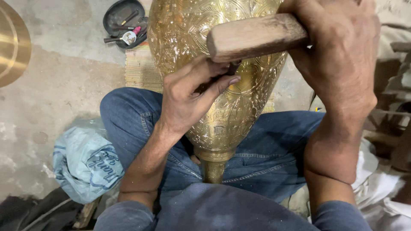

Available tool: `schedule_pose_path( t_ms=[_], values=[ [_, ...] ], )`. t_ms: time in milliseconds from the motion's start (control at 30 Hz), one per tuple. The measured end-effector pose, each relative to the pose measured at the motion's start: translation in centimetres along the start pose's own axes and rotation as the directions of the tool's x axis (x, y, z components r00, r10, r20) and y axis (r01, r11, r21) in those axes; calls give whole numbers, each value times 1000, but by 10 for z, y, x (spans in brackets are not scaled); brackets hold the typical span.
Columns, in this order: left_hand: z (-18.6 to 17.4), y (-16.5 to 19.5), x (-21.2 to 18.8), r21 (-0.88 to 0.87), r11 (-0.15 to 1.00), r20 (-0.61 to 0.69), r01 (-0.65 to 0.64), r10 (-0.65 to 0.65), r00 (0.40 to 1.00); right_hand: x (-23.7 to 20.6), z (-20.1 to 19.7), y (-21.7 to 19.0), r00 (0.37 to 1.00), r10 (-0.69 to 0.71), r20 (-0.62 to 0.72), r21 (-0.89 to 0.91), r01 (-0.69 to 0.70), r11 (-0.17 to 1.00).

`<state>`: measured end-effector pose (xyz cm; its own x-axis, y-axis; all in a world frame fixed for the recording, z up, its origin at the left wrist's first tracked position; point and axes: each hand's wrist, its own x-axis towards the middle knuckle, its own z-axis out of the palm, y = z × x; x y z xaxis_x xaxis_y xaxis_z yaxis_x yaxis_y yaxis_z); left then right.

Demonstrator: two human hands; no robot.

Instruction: The person sits cross-legged on the floor holding a large engraved brass vase between their legs. They hold a chisel against the vase surface and strike it with a wooden mallet, working decorative patterns across different areas of the vase.

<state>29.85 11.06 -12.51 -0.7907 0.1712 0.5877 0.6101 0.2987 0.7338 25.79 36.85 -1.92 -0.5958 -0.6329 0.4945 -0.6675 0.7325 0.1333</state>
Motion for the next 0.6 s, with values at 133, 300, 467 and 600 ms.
schedule_pose_path(
  t_ms=[133,300,467,600],
  values=[
    [-4,10,12,-11,1000,11,-19,19,1000,6,-12,2,999,34,-12,-19,-35,999],
    [-5,13,11,-63,998,3,30,-29,1000,16,-18,1,987,150,54,193,-158,968],
    [-8,15,11,37,999,18,4,-5,1000,10,-20,-4,991,109,80,49,-113,992],
    [-9,20,13,26,998,14,62,-63,998,16,-21,-15,965,230,128,331,-260,907]
  ],
)
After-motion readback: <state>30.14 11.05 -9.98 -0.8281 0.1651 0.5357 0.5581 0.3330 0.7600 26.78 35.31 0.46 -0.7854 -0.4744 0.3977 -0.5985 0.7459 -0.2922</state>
